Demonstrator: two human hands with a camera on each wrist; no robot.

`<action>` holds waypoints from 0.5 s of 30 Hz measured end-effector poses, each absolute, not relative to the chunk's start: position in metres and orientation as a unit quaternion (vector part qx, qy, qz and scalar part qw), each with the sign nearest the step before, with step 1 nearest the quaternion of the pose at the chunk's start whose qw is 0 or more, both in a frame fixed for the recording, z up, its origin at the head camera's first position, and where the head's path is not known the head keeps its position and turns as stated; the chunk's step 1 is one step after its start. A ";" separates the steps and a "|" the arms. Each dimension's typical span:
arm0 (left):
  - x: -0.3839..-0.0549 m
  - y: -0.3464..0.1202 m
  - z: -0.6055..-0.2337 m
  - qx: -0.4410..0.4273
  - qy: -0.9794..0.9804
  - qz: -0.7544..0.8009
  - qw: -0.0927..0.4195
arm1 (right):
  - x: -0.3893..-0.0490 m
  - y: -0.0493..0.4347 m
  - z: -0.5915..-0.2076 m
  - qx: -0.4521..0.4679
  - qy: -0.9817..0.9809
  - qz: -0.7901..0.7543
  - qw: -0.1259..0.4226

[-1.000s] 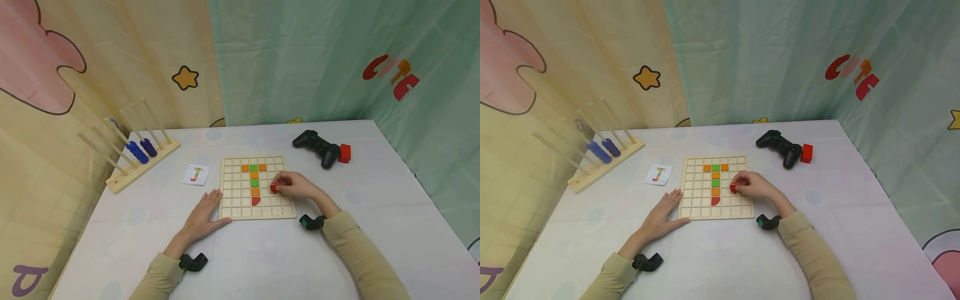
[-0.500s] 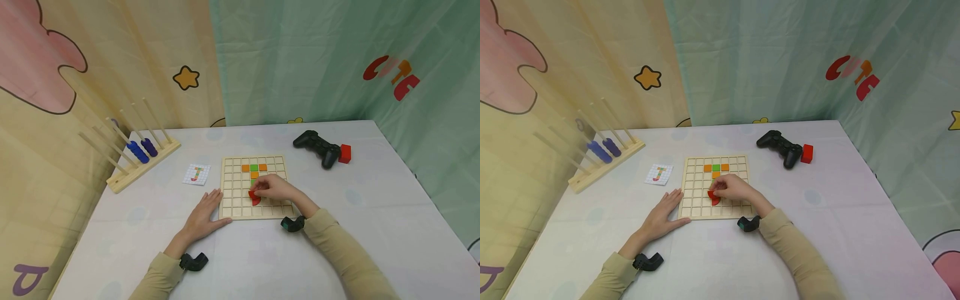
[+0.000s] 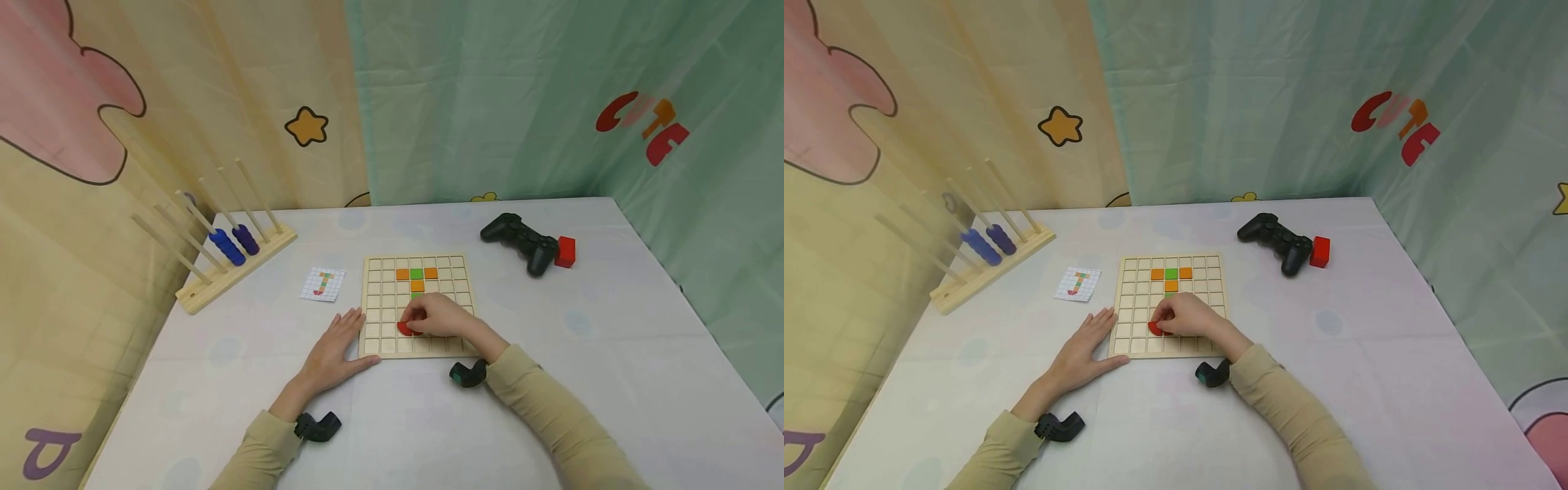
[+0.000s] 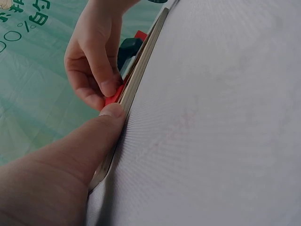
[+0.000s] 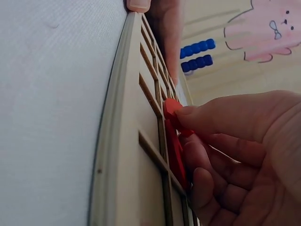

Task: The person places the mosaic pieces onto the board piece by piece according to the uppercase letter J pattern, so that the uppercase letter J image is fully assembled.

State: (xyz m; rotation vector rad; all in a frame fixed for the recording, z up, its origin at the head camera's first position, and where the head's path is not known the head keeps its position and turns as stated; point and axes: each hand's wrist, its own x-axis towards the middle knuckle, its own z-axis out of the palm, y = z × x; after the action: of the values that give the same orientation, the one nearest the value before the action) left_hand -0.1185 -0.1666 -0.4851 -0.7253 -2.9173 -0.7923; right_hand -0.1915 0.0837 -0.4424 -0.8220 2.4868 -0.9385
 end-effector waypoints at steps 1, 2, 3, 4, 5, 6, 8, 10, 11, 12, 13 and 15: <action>-0.118 -0.167 -0.485 -0.235 -0.938 -0.254 0.017 | -0.191 0.084 -0.443 -0.296 0.879 -0.329 0.174; -0.118 -0.167 -0.485 -0.234 -0.938 -0.254 0.017 | -0.191 0.083 -0.444 -0.299 0.881 -0.325 0.170; -0.118 -0.167 -0.484 -0.235 -0.938 -0.253 0.017 | -0.191 0.083 -0.444 -0.302 0.883 -0.319 0.166; -0.118 -0.167 -0.484 -0.234 -0.939 -0.252 0.016 | -0.190 0.083 -0.444 -0.305 0.884 -0.316 0.161; -0.118 -0.167 -0.484 -0.234 -0.939 -0.252 0.016 | -0.190 0.083 -0.445 -0.308 0.885 -0.313 0.157; -0.118 -0.167 -0.484 -0.234 -0.939 -0.252 0.016 | -0.189 0.083 -0.445 -0.309 0.886 -0.310 0.153; -0.118 -0.167 -0.484 -0.235 -0.938 -0.253 0.016 | -0.189 0.082 -0.445 -0.311 0.889 -0.303 0.146; -0.118 -0.167 -0.484 -0.235 -0.938 -0.253 0.017 | -0.188 0.082 -0.444 -0.310 0.891 -0.299 0.140; -0.118 -0.167 -0.484 -0.236 -0.938 -0.254 0.018 | -0.188 0.081 -0.444 -0.308 0.893 -0.296 0.138; -0.118 -0.167 -0.484 -0.235 -0.938 -0.254 0.017 | -0.187 0.081 -0.444 -0.307 0.895 -0.295 0.136; -0.118 -0.167 -0.484 -0.235 -0.938 -0.254 0.017 | -0.187 0.081 -0.444 -0.305 0.896 -0.293 0.135; -0.118 -0.167 -0.485 -0.233 -0.938 -0.255 0.016 | -0.185 0.081 -0.443 -0.301 0.899 -0.291 0.132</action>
State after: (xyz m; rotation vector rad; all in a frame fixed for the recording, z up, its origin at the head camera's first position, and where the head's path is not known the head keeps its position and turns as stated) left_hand -0.1183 -0.1669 -0.4847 -0.7248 -2.9181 -0.7915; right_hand -0.1853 0.0812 -0.4429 -0.8741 2.6080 -0.8440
